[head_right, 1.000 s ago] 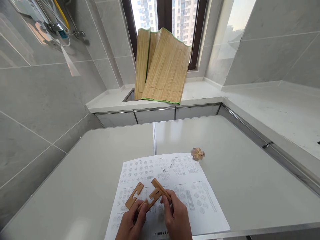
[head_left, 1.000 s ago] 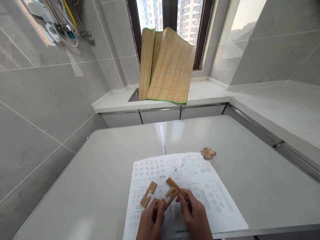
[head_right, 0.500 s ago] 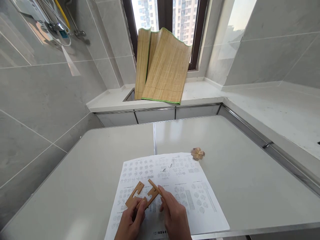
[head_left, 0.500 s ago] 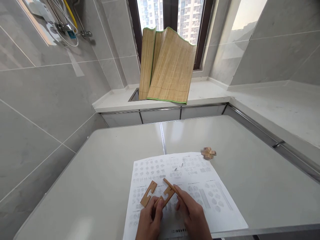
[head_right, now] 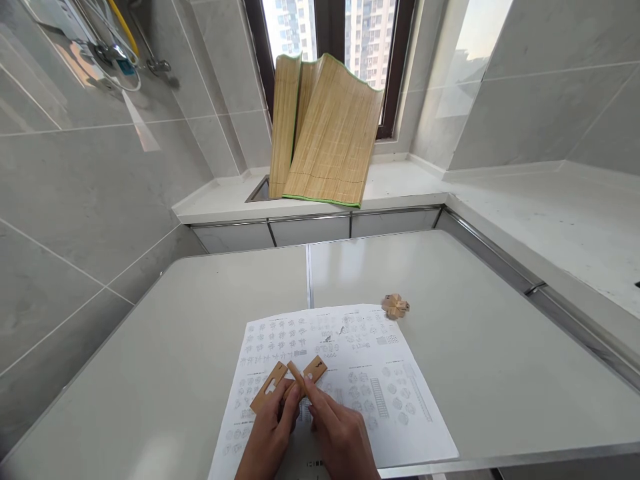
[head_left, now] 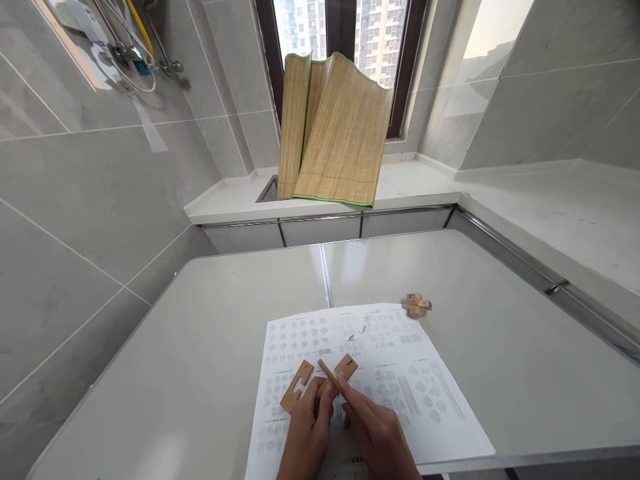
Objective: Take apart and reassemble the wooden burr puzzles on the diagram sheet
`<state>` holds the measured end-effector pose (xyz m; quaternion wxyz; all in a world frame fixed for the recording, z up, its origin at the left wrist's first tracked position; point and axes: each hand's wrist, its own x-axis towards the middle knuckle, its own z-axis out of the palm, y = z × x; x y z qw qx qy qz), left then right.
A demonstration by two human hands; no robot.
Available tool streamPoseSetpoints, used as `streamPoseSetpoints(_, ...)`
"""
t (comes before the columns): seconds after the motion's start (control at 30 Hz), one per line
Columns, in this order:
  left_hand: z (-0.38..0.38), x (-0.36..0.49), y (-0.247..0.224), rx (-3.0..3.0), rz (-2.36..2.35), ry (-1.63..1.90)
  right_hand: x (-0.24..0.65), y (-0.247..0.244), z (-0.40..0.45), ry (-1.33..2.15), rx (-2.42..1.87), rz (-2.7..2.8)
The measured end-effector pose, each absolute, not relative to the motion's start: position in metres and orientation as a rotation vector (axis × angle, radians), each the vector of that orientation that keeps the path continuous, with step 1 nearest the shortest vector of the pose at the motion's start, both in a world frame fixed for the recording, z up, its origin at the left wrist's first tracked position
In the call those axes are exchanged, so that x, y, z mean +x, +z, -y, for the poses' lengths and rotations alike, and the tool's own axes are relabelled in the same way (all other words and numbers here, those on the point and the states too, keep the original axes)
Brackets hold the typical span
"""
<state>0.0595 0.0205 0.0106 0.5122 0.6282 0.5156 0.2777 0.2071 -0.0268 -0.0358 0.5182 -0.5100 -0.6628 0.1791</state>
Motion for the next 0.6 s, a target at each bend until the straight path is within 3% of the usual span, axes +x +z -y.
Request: streamPoseSetpoints(0.6,-0.0186,0.0573,0.0086,1.400,-1.108,0.696,0.2075,-0.0357,0.0274,0.511,-1.190,1.583)
